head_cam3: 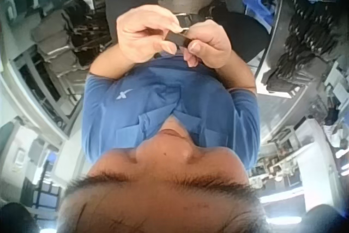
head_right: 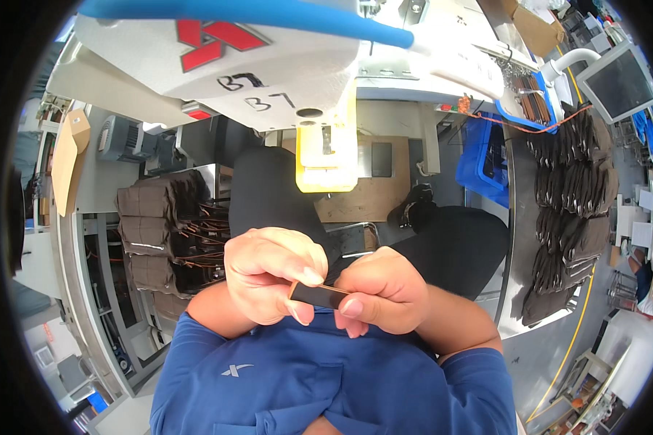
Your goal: Using a sewing machine to assemble leather components into bags or cases.
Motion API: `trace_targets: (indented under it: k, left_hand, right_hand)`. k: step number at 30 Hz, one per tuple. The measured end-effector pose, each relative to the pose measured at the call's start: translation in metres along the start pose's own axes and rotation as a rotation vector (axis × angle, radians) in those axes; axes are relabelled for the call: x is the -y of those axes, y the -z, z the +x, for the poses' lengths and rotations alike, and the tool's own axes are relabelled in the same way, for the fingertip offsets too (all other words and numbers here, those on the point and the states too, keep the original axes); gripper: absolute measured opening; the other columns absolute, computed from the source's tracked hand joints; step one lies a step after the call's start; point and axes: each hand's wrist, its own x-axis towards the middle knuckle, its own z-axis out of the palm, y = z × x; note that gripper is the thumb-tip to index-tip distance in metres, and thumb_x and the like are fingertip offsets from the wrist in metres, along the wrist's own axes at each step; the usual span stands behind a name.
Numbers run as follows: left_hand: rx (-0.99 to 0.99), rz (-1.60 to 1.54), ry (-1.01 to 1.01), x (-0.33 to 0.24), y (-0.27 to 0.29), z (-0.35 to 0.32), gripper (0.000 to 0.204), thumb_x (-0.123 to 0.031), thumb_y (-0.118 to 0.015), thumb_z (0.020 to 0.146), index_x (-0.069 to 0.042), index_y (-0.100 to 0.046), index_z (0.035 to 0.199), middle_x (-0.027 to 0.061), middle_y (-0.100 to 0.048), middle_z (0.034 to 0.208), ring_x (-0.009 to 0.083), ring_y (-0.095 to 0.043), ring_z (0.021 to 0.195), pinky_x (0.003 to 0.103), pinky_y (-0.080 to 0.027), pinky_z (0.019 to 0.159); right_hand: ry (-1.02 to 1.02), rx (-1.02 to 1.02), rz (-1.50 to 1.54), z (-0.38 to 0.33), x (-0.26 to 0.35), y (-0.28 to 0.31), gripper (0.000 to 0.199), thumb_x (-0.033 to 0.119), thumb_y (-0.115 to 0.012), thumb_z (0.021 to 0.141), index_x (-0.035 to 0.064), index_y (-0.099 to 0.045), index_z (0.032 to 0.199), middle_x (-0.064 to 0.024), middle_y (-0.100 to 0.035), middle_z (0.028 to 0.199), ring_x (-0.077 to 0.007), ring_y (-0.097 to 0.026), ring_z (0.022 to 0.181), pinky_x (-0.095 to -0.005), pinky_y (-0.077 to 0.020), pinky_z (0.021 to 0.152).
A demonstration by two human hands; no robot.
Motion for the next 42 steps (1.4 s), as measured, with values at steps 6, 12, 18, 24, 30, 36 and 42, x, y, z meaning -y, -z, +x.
trace_targets:
  k: [6,12,18,24,30,36,42]
  left_hand:
    - [-0.002,0.026,-0.007,0.004,-0.003,-0.001,0.041,-0.018,-0.091,0.075,0.003,-0.072,0.105,0.0105,-0.069,0.085,0.0193,-0.063,0.067,0.031,-0.049,0.056]
    - [-0.014,0.025,-0.018,0.007,-0.006,-0.001,0.042,-0.017,-0.092,0.074,0.002,-0.073,0.106,0.0115,-0.07,0.087,0.0201,-0.065,0.07,0.032,-0.051,0.058]
    - [-0.102,0.046,0.001,0.012,-0.007,-0.004,0.036,-0.008,-0.091,0.071,-0.002,-0.076,0.104,0.0084,-0.069,0.078,0.0148,-0.065,0.067,0.027,-0.048,0.056]
    - [-0.033,0.168,-0.064,0.012,0.0,-0.004,0.042,-0.014,-0.094,0.07,0.002,-0.074,0.103,0.0114,-0.069,0.087,0.0185,-0.065,0.069,0.029,-0.052,0.061]
    - [-0.037,0.381,-0.26,0.016,0.002,-0.013,0.043,-0.017,-0.094,0.069,0.001,-0.073,0.102,0.008,-0.066,0.082,0.0184,-0.062,0.068,0.03,-0.049,0.057]
    - [-0.019,0.956,-0.377,0.018,0.016,-0.012,0.053,-0.04,-0.089,0.072,-0.005,-0.072,0.108,0.0092,-0.065,0.098,0.0244,-0.062,0.084,0.038,-0.049,0.073]
    - [0.047,1.583,-0.046,0.022,0.015,-0.006,0.081,-0.069,-0.069,0.079,-0.008,-0.064,0.132,0.021,-0.056,0.131,0.0398,-0.05,0.123,0.052,-0.036,0.104]
  right_hand:
    - [-0.009,-0.056,0.092,-0.005,0.006,-0.002,0.035,0.02,-0.056,0.102,0.0007,-0.065,0.074,-0.0054,-0.065,0.06,-0.0131,-0.063,0.048,-0.0254,-0.0486,0.045]
    - [-0.014,-0.105,0.13,-0.007,0.007,-0.004,0.035,0.018,-0.056,0.101,-0.0004,-0.063,0.072,-0.0064,-0.063,0.06,-0.013,-0.062,0.047,-0.0256,-0.0482,0.044]
    - [0.017,-0.162,0.149,-0.006,0.002,-0.007,0.036,0.016,-0.055,0.101,-0.0013,-0.063,0.07,-0.0078,-0.062,0.059,-0.0127,-0.058,0.044,-0.0261,-0.0429,0.041]
    - [-0.079,-0.171,0.188,-0.01,0.002,-0.004,0.033,0.017,-0.055,0.101,-0.0021,-0.066,0.077,-0.0078,-0.063,0.06,-0.0117,-0.059,0.046,-0.0251,-0.0455,0.044]
    - [0.032,-0.398,0.158,-0.014,0.005,-0.016,0.028,0.0,-0.072,0.089,-0.0055,-0.064,0.116,-0.011,-0.07,0.099,-0.0125,-0.067,0.083,-0.0274,-0.0555,0.076]
    - [-0.066,-0.729,0.165,-0.019,-0.002,-0.001,0.012,0.001,-0.064,0.093,-0.0028,-0.065,0.104,-0.0084,-0.067,0.091,-0.0139,-0.065,0.073,-0.0268,-0.0539,0.067]
    - [-0.042,-0.865,0.178,-0.014,-0.014,0.028,0.012,0.001,-0.063,0.091,-0.0014,-0.066,0.102,-0.0074,-0.064,0.085,-0.0138,-0.06,0.065,-0.026,-0.0493,0.059]
